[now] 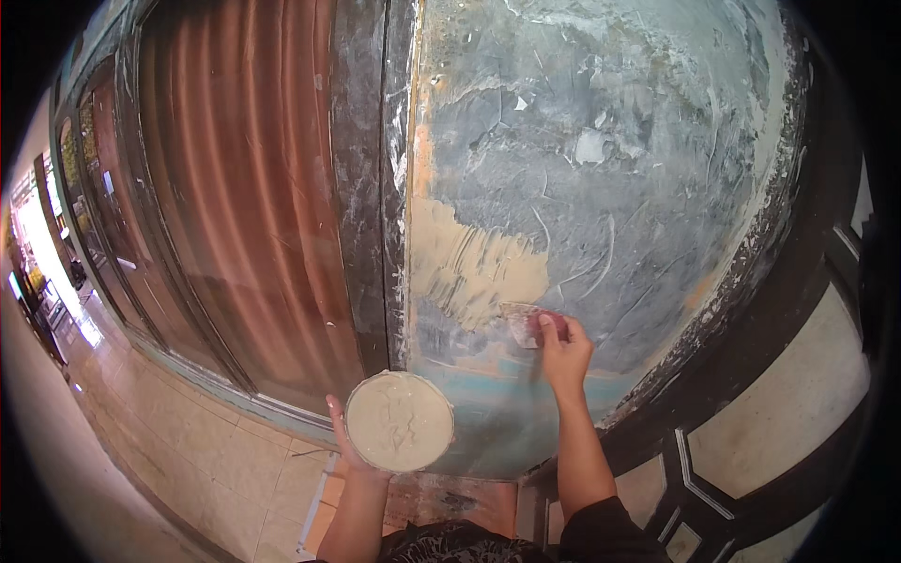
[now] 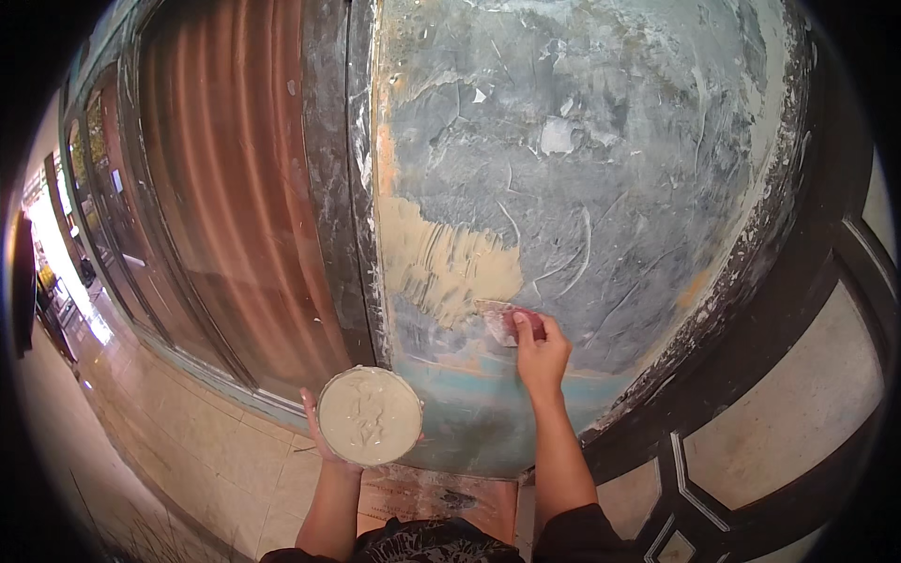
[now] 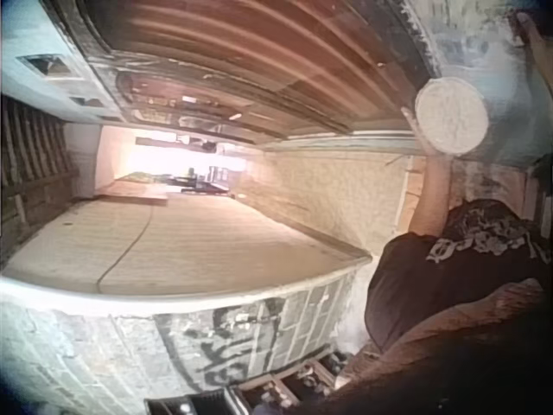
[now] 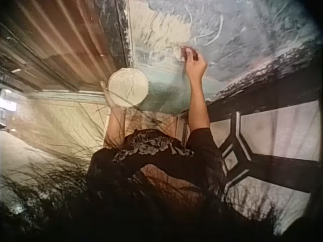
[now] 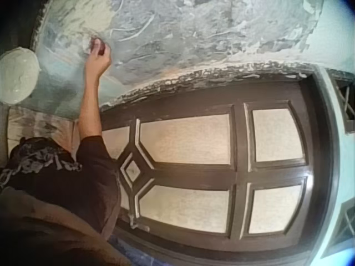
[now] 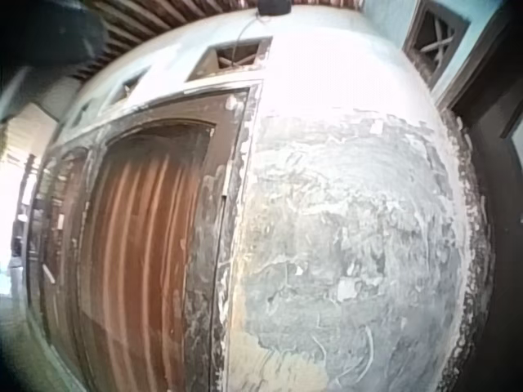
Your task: The person applies wall plaster from a container onto damaged sections of a concrete wall using a small scraper tool.
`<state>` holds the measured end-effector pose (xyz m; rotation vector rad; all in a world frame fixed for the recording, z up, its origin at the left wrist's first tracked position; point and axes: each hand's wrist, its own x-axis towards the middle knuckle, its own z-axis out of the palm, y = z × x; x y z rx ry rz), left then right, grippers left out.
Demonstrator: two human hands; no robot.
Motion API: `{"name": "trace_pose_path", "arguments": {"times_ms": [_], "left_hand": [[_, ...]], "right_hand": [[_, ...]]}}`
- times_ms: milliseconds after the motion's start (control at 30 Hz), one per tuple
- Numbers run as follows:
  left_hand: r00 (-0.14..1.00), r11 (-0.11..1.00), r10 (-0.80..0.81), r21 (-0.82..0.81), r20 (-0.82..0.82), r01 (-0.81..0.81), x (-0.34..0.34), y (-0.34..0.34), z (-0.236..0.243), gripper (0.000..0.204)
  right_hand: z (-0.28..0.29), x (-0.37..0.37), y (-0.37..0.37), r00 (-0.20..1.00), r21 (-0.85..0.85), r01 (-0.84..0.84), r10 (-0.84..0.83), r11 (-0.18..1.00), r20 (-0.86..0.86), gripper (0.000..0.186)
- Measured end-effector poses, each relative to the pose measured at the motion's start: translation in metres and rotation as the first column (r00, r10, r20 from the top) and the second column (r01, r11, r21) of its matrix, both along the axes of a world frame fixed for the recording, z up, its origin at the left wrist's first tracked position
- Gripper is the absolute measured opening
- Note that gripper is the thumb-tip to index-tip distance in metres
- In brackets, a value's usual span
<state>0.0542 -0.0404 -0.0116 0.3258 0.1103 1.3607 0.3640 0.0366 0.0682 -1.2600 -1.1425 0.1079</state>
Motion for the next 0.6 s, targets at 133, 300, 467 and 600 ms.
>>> {"name": "trace_pose_path", "arguments": {"times_ms": [133, 300, 467, 600], "left_hand": [[0.998, 0.998, -0.049, 0.028, -0.050, 0.050, 0.007, 0.004, 0.004, 0.105], [0.992, 0.990, -0.126, 0.072, 0.015, 0.125, 0.011, -0.003, 0.038, 0.100], [0.998, 0.997, -0.050, 0.062, 0.023, 0.048, 0.009, 0.001, 0.044, 0.099], [0.995, 1.000, -0.016, 0.002, 0.102, 0.016, 0.009, 0.003, 0.042, 0.098]], "right_hand": [[0.024, 0.000, -0.029, 0.974, -0.083, -0.172, 0.157, 0.982, -0.165, 0.015], [0.059, -0.027, -0.069, 0.759, 0.219, -0.460, 0.253, 0.861, 0.600, 0.023], [0.061, -0.032, -0.085, 0.422, 0.058, -0.572, 0.232, 0.818, 0.877, 0.037], [0.063, -0.035, -0.093, 0.345, 0.100, -0.573, 0.128, 0.813, 0.930, 0.038]]}}
